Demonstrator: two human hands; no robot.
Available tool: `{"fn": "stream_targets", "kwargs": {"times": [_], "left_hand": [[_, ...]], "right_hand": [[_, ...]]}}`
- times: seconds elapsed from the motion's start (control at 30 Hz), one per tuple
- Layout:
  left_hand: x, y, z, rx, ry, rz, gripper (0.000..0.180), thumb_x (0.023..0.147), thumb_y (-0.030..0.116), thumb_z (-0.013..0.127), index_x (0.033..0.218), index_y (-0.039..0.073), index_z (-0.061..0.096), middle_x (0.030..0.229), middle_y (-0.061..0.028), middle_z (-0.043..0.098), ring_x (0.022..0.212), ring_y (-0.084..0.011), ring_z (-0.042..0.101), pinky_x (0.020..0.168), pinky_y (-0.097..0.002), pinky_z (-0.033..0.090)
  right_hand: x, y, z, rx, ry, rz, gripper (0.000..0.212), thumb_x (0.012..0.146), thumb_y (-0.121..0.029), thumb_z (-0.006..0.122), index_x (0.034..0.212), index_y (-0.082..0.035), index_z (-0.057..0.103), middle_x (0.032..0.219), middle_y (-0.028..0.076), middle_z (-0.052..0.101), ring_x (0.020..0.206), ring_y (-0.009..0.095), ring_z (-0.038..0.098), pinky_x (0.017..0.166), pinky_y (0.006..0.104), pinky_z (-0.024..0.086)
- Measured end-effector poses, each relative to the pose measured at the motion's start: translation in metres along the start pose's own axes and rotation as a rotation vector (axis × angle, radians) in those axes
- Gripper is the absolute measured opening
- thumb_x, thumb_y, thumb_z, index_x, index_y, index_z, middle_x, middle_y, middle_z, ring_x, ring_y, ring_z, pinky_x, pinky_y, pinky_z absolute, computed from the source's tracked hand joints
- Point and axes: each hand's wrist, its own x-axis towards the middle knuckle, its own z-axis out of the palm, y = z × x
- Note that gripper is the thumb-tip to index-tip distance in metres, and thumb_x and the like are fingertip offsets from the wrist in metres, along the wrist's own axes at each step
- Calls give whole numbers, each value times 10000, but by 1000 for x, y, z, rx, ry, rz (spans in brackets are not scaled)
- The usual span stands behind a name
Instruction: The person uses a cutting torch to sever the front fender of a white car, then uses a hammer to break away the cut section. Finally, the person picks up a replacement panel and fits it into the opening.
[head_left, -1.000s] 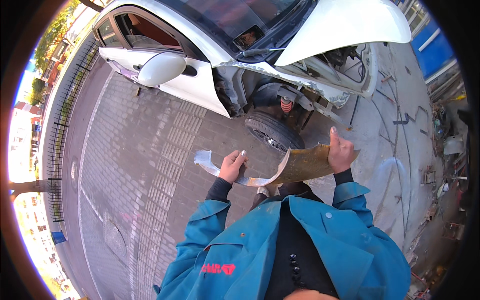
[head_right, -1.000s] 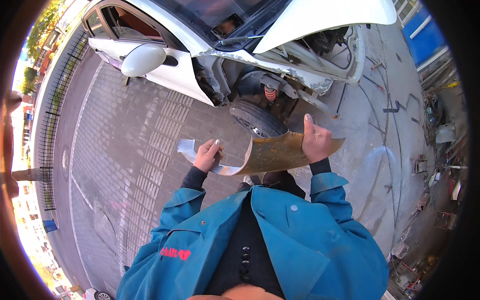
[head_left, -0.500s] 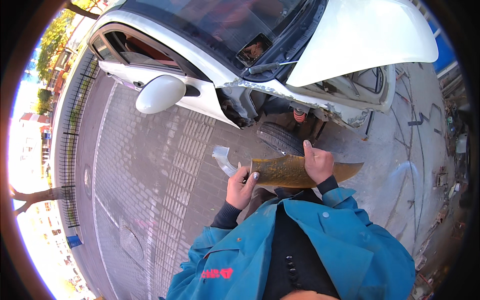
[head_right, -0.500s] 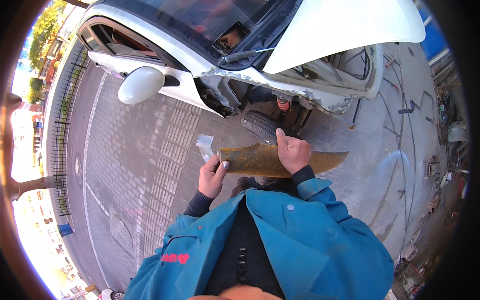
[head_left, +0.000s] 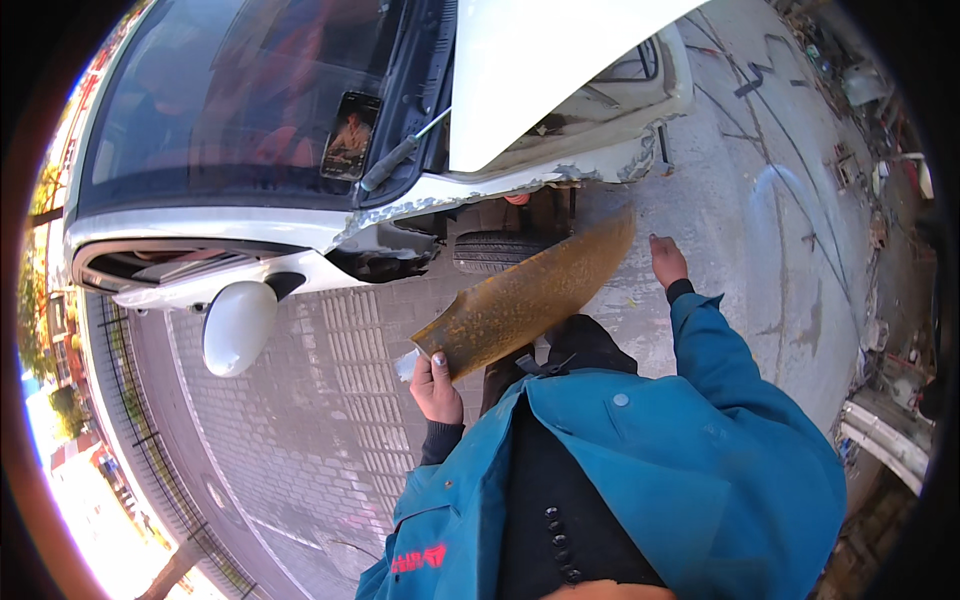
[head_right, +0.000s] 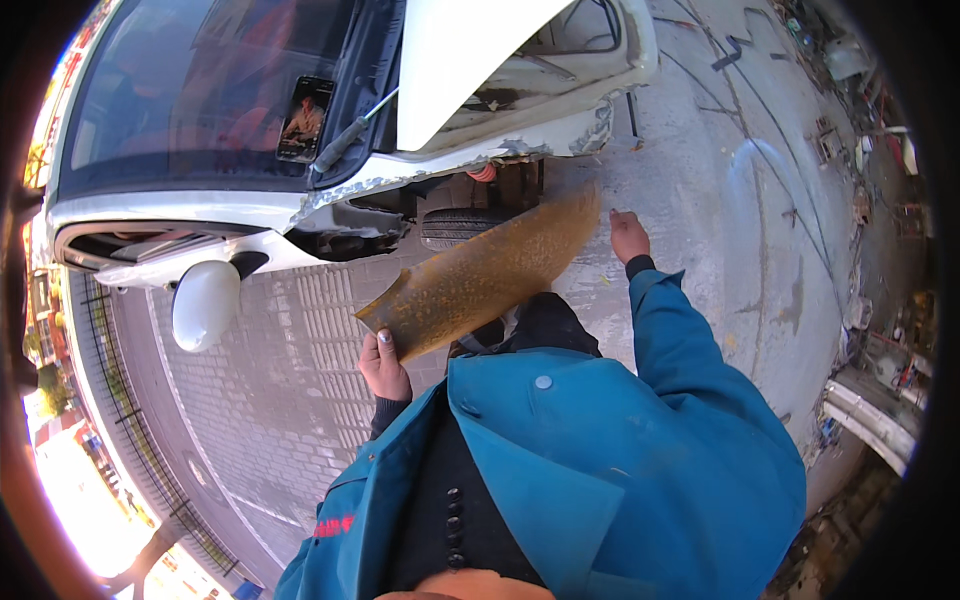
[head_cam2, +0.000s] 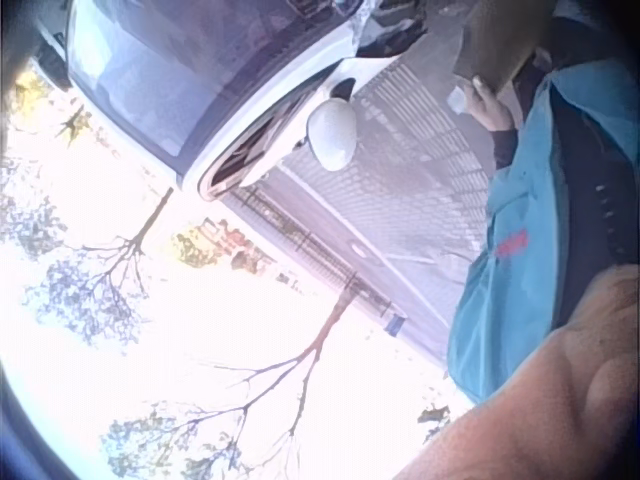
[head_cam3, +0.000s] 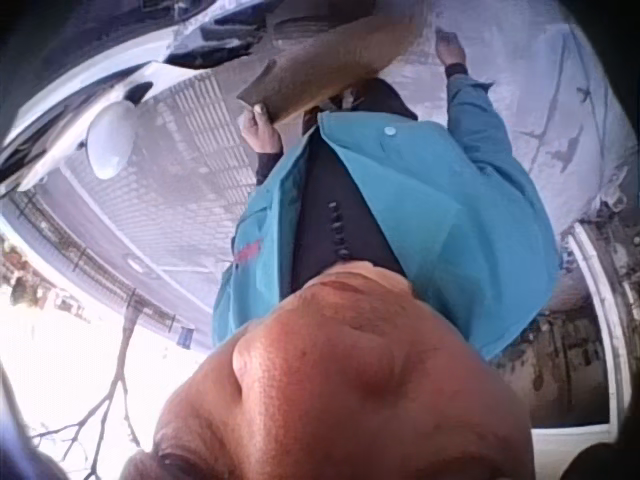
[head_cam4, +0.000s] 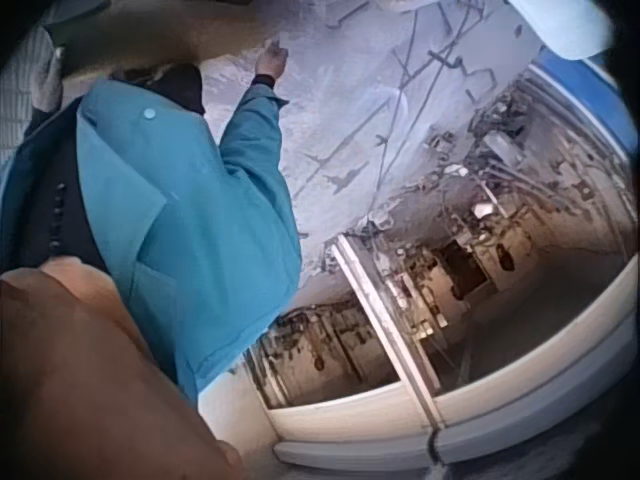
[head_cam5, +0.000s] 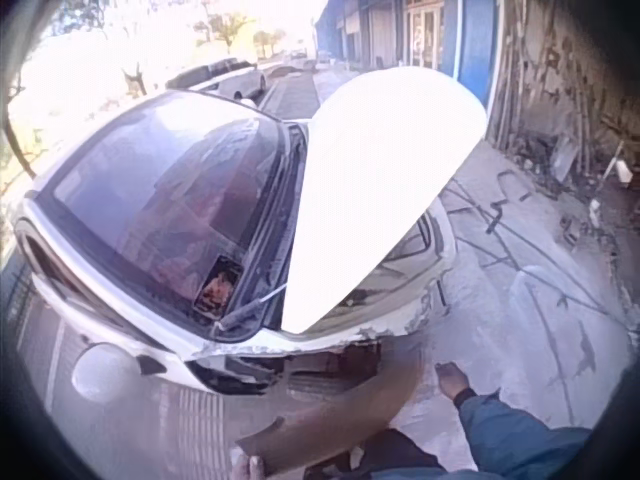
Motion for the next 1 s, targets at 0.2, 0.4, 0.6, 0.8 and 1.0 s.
{"fn": "stream_targets", "kwargs": {"times": [0.2,0.4,0.6,0.8,1.0], "left_hand": [[13,-10,-22,44,-77,-56,424,1169,334,586,1268,-60,711,1153,-56,751,1052,-110,613,966,-296,500],[8,-16,-39,-10,-117,-81,479,1172,365,571,1330,-74,682,1192,-72,744,1084,-121,618,973,-296,494],[16,-26,-52,-68,-30,-119,447,1179,359,555,1227,-67,684,1138,-55,719,1051,-123,610,972,-297,489],[35,-37,-67,-17,60,-73,448,1191,348,525,1195,-74,674,1134,-63,708,1049,-122,598,977,-310,488],[87,-34,-91,102,-1,7,496,1192,400,509,1145,-62,685,1031,-40,703,960,-104,581,892,-288,487]], "right_hand": [[51,87,85,322,-149,251,572,1153,-474,446,1488,-38,601,1560,236,564,1458,387,516,1175,456,436],[105,81,122,293,-93,58,546,1166,-371,410,1541,6,535,1561,274,549,1468,451,479,1217,475,393],[131,87,136,-67,-114,-149,468,1167,-343,413,1574,-140,525,1361,292,627,1256,506,606,1054,547,507],[96,96,110,-211,-211,-181,436,1161,-390,458,1562,-240,540,1323,291,641,1187,487,638,982,520,518],[3,55,71,584,30,323,690,1042,-648,640,1039,31,759,926,145,716,980,265,670,878,425,503]]}}
